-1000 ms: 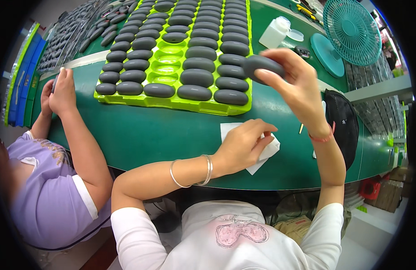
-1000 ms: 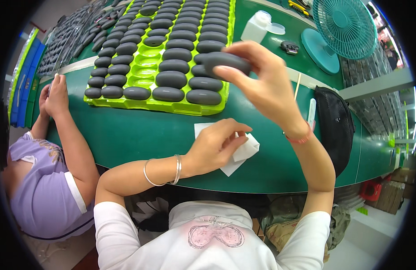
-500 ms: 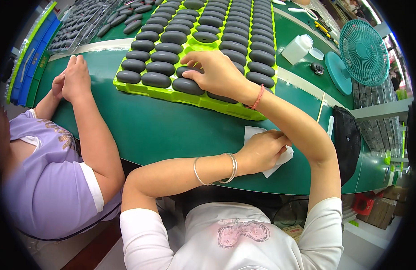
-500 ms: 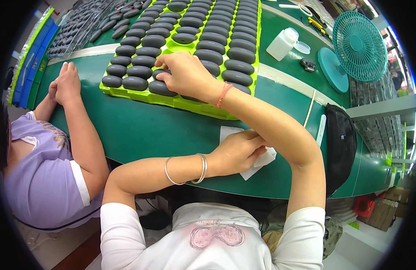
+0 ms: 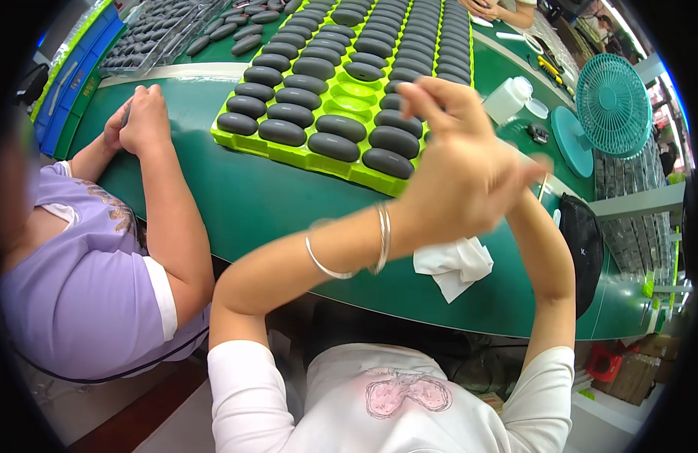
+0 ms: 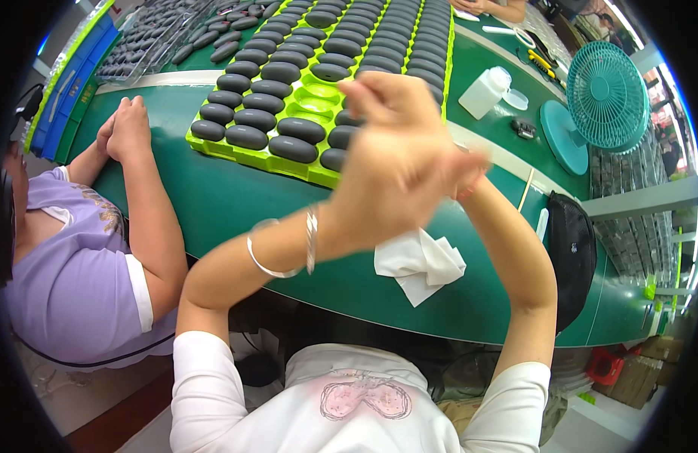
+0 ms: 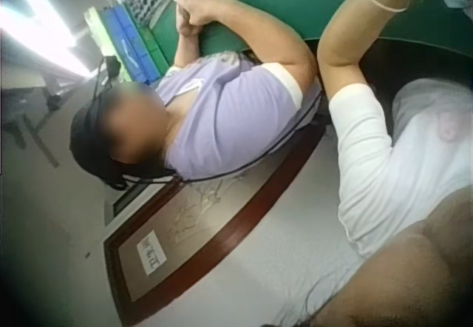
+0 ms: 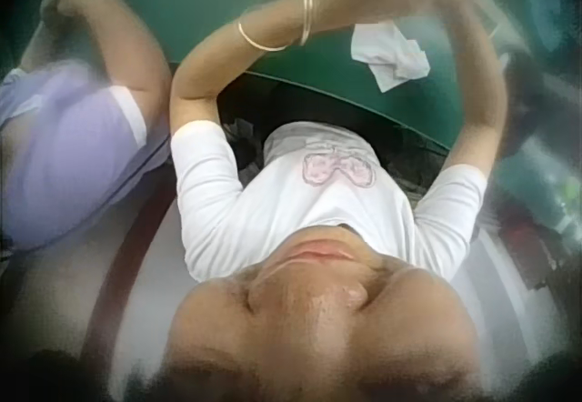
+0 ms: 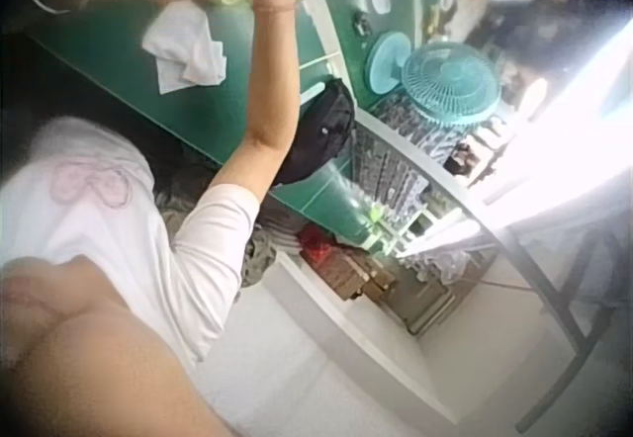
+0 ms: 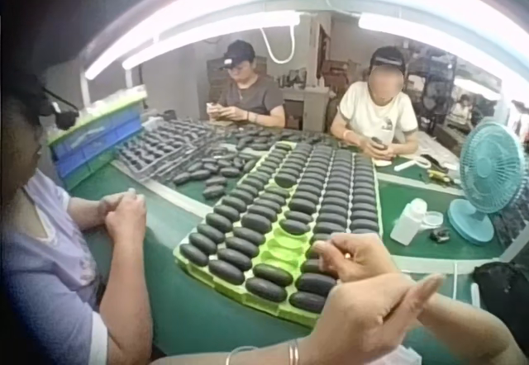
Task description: The person assembles small electronic devices by opening a gray case, inserting a battery pack, and closing the case. They repeat this process for multiple units, placing the finished cases into a green tray on the table.
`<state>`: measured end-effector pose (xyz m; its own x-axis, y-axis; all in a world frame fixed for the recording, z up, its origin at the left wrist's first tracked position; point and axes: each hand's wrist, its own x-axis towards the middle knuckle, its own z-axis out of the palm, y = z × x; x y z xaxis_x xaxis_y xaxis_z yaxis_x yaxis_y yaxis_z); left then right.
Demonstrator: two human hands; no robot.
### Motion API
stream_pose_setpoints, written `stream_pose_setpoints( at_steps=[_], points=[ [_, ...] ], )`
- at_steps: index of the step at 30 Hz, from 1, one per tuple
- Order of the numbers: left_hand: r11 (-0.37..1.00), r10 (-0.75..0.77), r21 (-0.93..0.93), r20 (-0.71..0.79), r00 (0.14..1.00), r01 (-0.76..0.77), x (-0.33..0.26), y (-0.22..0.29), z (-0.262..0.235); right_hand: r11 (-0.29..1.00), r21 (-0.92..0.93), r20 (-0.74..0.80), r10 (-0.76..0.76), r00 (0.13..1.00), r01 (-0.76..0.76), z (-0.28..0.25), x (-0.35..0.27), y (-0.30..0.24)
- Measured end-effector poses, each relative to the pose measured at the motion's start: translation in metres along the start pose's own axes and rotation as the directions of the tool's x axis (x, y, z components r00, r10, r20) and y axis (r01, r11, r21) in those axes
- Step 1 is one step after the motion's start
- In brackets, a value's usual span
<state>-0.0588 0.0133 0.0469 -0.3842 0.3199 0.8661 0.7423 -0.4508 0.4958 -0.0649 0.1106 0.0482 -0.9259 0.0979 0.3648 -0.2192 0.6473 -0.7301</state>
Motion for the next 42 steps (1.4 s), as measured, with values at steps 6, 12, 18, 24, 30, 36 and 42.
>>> stream_pose_setpoints(
  at_steps=[6,12,18,24,30,36,42],
  points=[
    [0.710,-0.086,0.666,-0.239,0.967,0.228,0.116,-0.116,-0.109,0.994,-0.056,-0.061,0.087,0.994,-0.091,-0.061,-0.067,0.008],
    [-0.087,-0.660,0.956,-0.267,0.702,0.281,0.091,-0.221,-0.269,0.965,0.042,0.020,0.257,0.966,-0.258,-0.069,-0.153,0.014],
    [-0.024,-0.686,0.981,-0.157,0.710,0.194,0.055,-0.279,-0.279,0.927,0.160,-0.172,0.365,0.915,-0.340,-0.067,-0.188,0.033],
    [0.415,-0.661,0.719,-0.183,0.728,0.558,0.094,-0.247,-0.251,0.879,0.282,-0.088,0.422,0.902,-0.384,-0.064,-0.177,0.036],
    [0.626,-0.627,-0.270,0.384,0.678,0.732,0.113,-0.102,-0.088,0.813,0.431,-0.043,0.451,0.892,-0.391,-0.069,-0.177,0.028],
    [0.449,-0.634,-0.253,0.585,0.505,0.857,0.041,-0.013,0.014,0.738,0.593,-0.077,0.449,0.890,-0.321,-0.085,-0.188,0.021],
    [0.434,-0.650,-0.182,0.615,0.446,0.883,-0.017,0.018,0.036,0.636,0.767,-0.176,0.337,0.925,-0.086,-0.083,-0.200,0.020]
  ],
)
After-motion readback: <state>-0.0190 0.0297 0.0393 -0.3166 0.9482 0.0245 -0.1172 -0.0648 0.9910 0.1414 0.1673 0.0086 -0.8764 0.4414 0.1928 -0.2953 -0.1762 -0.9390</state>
